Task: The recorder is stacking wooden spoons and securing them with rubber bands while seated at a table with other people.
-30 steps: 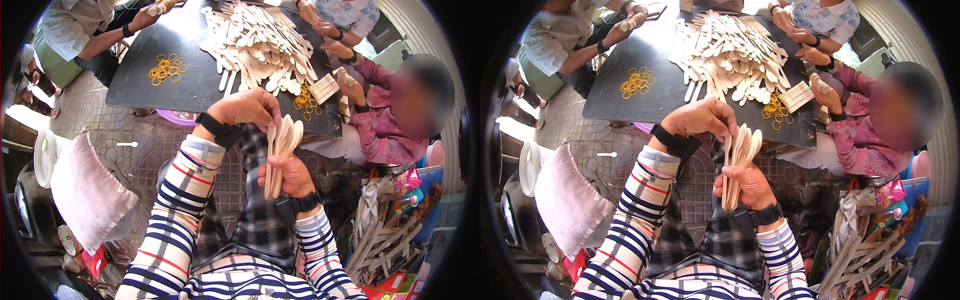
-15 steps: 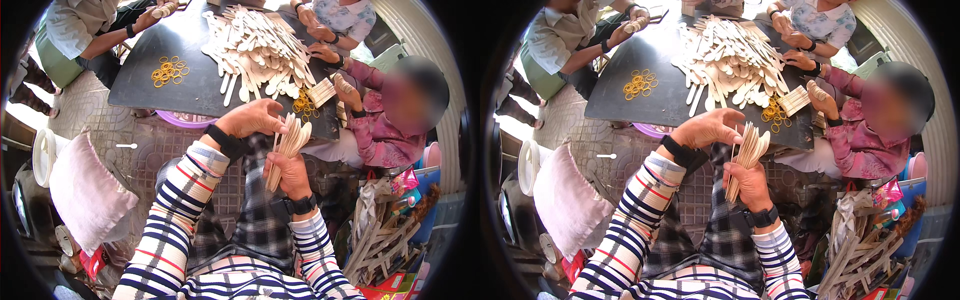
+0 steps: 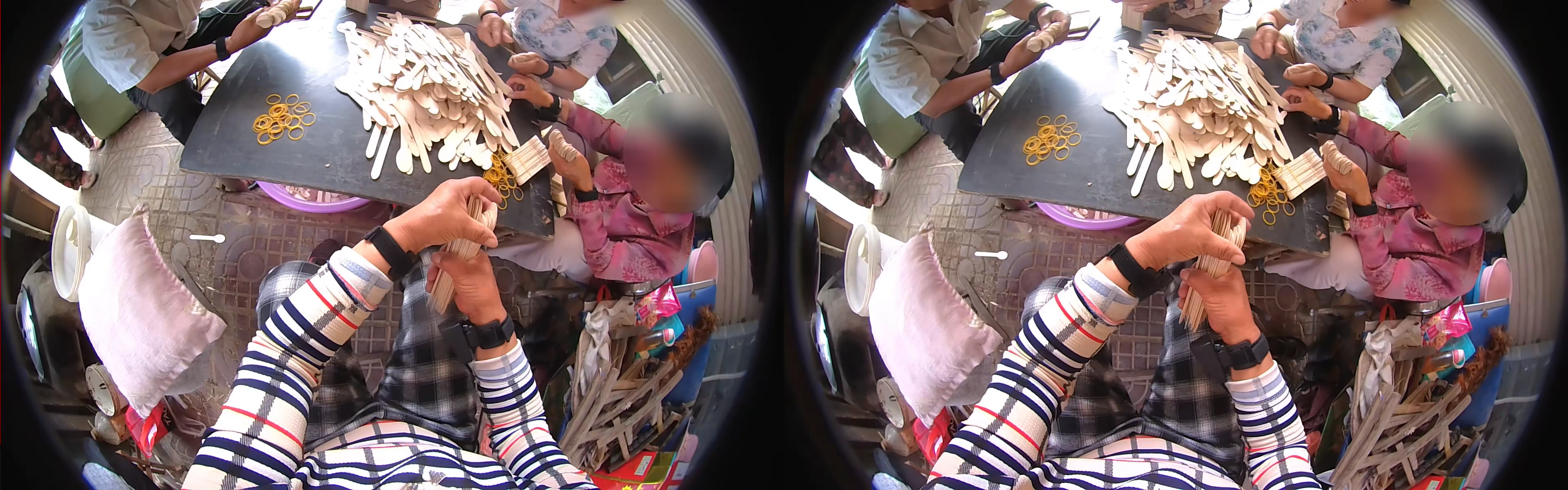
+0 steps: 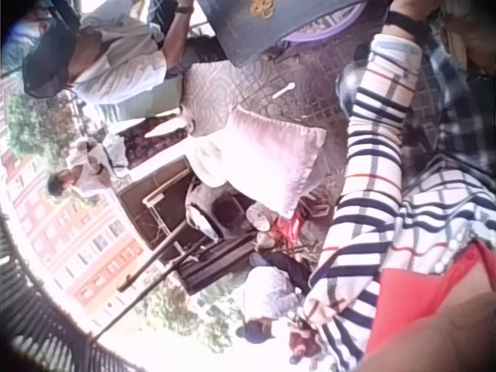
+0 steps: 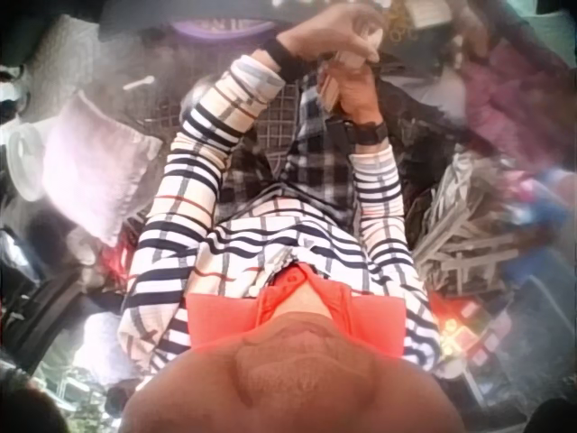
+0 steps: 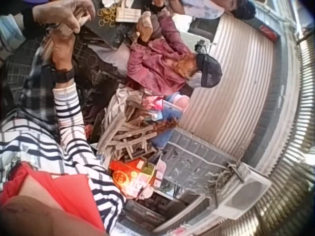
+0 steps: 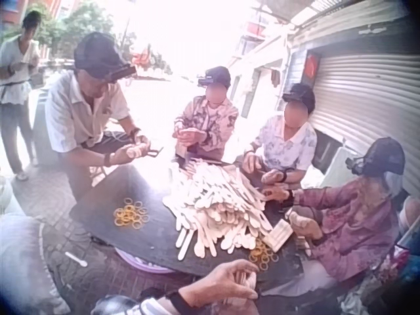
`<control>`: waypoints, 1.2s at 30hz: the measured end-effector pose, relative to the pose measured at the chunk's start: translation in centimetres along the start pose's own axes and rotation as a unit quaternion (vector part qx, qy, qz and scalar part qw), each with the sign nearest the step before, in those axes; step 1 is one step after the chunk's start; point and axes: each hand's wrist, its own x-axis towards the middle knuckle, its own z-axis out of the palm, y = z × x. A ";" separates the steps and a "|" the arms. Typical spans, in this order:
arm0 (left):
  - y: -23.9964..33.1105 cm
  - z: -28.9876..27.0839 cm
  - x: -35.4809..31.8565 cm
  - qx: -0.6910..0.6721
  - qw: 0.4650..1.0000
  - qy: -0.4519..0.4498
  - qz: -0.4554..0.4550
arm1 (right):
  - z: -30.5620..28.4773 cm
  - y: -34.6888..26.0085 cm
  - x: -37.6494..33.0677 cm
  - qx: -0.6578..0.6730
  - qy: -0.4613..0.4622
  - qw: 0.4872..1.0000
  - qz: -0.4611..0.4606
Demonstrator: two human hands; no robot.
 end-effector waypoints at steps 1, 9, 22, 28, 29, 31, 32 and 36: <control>0.1 0.0 0.0 0.001 1.000 0.001 0.000 | 0.2 -0.1 0.0 -0.007 -0.001 1.000 -0.001; -0.3 0.9 0.3 0.078 0.996 0.014 0.037 | -0.3 1.0 0.9 -0.026 0.012 0.998 -0.052; 4.5 -3.4 2.2 0.017 0.989 0.108 0.098 | 0.9 -3.8 10.5 -0.140 -0.021 0.923 -0.358; 1.6 -4.9 3.8 0.115 0.977 0.152 0.095 | -0.9 -1.3 15.3 0.062 -0.061 0.968 -0.236; 1.4 -5.0 4.0 0.122 0.977 0.151 0.084 | -1.0 -1.0 15.6 0.062 -0.041 0.976 -0.206; 1.0 -5.2 4.3 0.133 0.977 0.147 0.081 | -1.6 -0.6 15.8 -0.032 -0.048 0.962 -0.267; 1.0 -5.3 4.3 0.128 0.978 0.144 0.077 | -1.7 -0.5 15.6 -0.129 -0.053 0.935 -0.325; 0.7 -5.3 4.3 0.131 0.979 0.134 0.080 | -1.5 0.0 15.5 -0.010 -0.094 0.949 -0.300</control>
